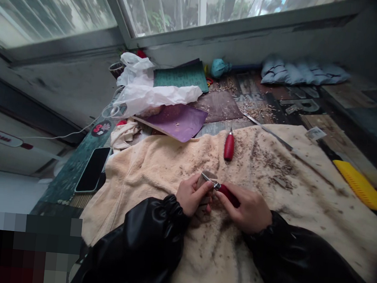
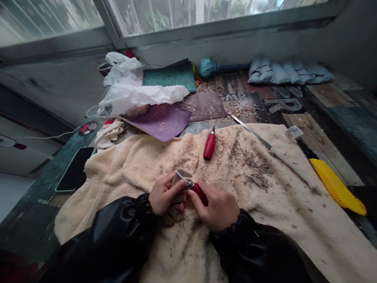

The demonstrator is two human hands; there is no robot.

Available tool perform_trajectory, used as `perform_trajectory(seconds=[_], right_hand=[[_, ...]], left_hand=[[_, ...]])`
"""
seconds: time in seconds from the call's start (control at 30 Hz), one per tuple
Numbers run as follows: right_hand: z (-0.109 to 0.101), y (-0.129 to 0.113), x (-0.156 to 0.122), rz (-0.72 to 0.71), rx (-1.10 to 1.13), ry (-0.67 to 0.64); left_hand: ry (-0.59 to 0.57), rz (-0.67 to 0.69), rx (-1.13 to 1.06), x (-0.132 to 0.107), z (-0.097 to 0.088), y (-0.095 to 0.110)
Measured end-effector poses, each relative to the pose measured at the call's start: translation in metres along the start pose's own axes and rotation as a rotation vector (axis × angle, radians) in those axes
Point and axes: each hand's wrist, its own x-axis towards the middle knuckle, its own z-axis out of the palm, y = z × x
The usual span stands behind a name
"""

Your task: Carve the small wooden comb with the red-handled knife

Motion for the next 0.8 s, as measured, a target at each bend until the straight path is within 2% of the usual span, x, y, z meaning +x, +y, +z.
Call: perform_trajectory(seconds=[0.13,0.3,0.4,0.57,0.8], right_hand=[[-0.0009,0.0014,0.0011,0.000,0.014,-0.007],[-0.0057,0.0021,0.0062,-0.029,0.105,-0.111],[-0.0033,0.0024,0.0045,-0.016,0.057,-0.081],[0.0004,0.0021,0.0004,0.023,-0.026,-0.030],[-0.0053,0.0012,0.0055,-0.009,0.090,-0.106]], left_hand=[[0.022,0.033,0.038,-0.0009,0.0001,-0.0001],[-0.049,0.040,-0.034,0.0015,-0.0015,-0.0048],[-0.059,0.016,-0.059,0.0023,-0.0011,-0.0039],[0.022,0.030,0.021,0.0008,0.0011,0.0008],[-0.012,0.043,0.001,0.0009,0.0008,-0.0024]])
